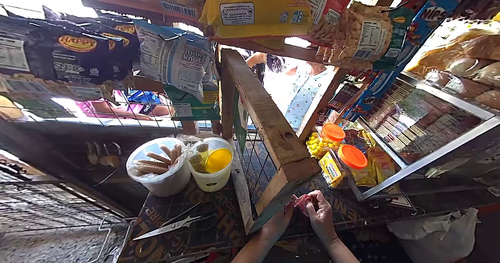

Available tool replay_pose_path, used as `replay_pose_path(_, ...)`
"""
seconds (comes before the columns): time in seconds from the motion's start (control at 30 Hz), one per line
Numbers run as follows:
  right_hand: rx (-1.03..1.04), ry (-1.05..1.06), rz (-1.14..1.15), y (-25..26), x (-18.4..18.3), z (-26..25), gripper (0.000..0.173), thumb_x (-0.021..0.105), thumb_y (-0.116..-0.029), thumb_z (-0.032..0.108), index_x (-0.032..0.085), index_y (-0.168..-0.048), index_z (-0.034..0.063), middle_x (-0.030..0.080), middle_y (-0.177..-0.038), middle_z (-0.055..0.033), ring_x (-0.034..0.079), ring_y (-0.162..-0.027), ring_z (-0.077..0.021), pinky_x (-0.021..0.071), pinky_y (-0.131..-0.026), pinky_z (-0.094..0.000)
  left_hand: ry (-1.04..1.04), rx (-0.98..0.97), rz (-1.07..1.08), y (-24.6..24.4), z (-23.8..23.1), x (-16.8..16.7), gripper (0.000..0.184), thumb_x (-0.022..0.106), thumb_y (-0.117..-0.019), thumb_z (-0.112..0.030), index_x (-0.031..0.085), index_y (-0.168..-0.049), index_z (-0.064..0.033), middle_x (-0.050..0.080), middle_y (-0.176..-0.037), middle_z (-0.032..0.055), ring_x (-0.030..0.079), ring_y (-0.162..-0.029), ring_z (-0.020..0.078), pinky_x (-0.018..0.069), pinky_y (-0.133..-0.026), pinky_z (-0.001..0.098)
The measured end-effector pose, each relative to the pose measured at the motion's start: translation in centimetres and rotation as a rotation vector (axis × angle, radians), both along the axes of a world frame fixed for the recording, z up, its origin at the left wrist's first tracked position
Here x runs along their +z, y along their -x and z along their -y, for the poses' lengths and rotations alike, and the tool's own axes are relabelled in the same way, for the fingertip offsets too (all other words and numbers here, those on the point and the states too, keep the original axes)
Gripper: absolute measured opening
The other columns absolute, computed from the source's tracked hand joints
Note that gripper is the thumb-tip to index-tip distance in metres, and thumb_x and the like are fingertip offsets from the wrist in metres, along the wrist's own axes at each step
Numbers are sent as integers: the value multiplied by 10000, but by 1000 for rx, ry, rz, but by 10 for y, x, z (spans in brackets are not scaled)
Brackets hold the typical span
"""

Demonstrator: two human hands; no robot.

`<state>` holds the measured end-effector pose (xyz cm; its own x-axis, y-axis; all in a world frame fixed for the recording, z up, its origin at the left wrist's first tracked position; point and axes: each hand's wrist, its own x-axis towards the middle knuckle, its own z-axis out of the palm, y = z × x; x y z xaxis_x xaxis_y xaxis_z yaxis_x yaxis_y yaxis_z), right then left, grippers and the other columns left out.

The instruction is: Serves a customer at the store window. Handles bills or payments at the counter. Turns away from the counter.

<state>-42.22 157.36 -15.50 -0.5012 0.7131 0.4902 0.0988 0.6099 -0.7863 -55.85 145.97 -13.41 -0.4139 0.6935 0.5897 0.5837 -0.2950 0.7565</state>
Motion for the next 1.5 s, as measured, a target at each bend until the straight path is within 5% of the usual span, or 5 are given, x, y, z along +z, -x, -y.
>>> replay_pose_path(0.23,-65,-185,-12,2,4,-3,260,527,-957,118,735,-1064,4,697,-1000,-56,644,-965,-16,504,-893,-126,3,3,11,0,0,-1,100,657,-897,-22,723,-969,1,704,-887,85,690,-819,101,562,-792,198)
replay_pose_path(0.9,-163,123,-213,5,6,-8,217,599,-969,51,714,-1132,-33,735,-1032,-37,675,-950,18,529,-896,-124,9,160,69,-4,-1,-7,474,661,-919,-33,553,-1376,33,777,-989,82,755,-866,117,602,-793,263)
replay_pose_path(1.17,-142,180,-246,5,8,-7,208,609,-967,35,706,-1136,-38,727,-1010,-46,686,-909,4,557,-852,-140,-147,48,160,-2,2,3,121,649,-899,38,749,-966,47,763,-1025,109,728,-977,82,561,-923,195)
replay_pose_path(1.4,-49,383,-320,1,11,-11,215,608,-945,-3,695,-1140,-27,747,-994,-18,701,-886,-25,579,-831,-177,-204,54,165,-4,0,6,130,647,-848,77,744,-930,47,735,-994,99,698,-959,47,549,-893,158)
replay_pose_path(1.5,133,577,-354,-16,13,-16,443,614,-888,-22,562,-1329,-10,713,-1042,-22,705,-938,-94,600,-866,-270,-191,44,175,-4,1,8,141,646,-853,82,745,-948,48,729,-1006,96,688,-973,38,544,-891,149)
